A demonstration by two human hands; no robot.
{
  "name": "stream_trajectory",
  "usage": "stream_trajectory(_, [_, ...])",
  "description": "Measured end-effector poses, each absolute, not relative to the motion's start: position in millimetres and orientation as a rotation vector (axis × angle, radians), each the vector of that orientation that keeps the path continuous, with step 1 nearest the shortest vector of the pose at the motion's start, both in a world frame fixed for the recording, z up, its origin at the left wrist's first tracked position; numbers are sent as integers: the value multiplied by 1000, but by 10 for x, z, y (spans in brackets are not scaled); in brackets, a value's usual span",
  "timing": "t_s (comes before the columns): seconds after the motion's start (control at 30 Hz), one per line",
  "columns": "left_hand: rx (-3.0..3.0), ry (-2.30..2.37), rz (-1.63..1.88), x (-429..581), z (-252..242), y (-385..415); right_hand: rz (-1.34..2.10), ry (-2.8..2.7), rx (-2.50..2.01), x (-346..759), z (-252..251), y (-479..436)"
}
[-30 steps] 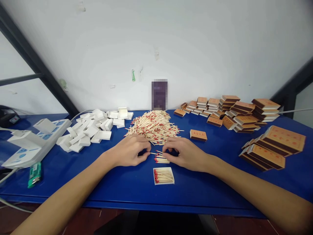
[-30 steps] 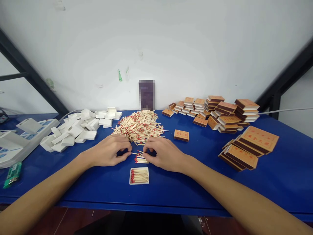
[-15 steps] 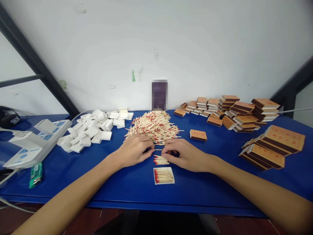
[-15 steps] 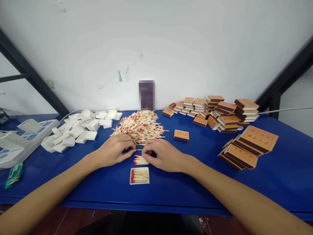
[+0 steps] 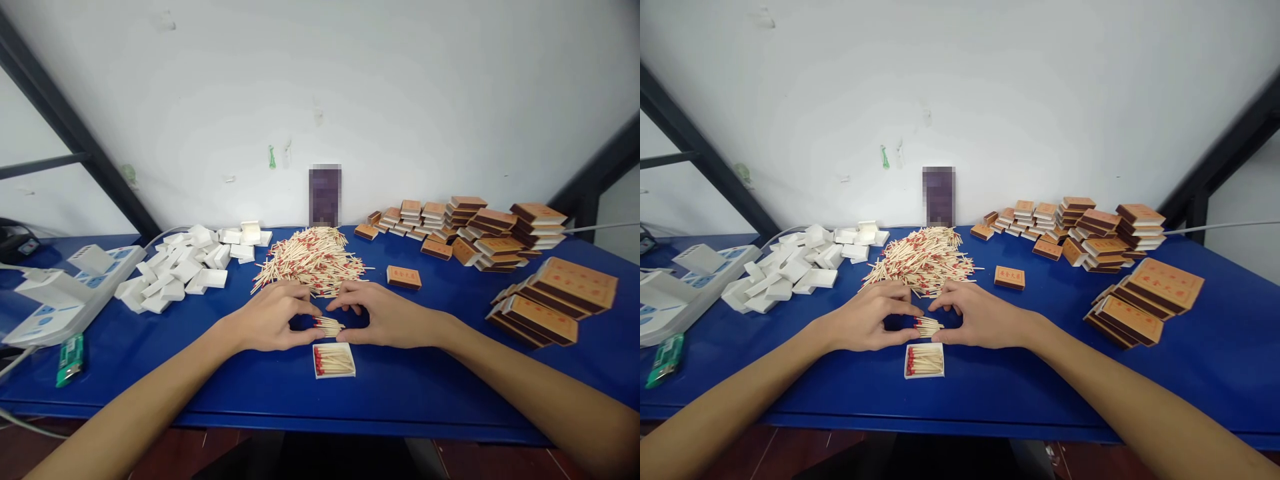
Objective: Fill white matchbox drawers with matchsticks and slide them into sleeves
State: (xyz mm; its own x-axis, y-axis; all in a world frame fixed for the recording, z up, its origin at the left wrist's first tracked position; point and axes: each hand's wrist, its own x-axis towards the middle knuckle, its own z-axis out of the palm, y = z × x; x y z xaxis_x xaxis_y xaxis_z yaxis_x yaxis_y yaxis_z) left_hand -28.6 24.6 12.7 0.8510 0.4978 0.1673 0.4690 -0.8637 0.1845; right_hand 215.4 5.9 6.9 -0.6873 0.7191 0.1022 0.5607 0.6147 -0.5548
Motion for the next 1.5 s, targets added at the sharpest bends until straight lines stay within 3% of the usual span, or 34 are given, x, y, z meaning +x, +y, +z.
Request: stream_trajectory(1.5, [2776, 734, 513, -222, 87, 257, 217, -2413, -810, 1939, -210, 55])
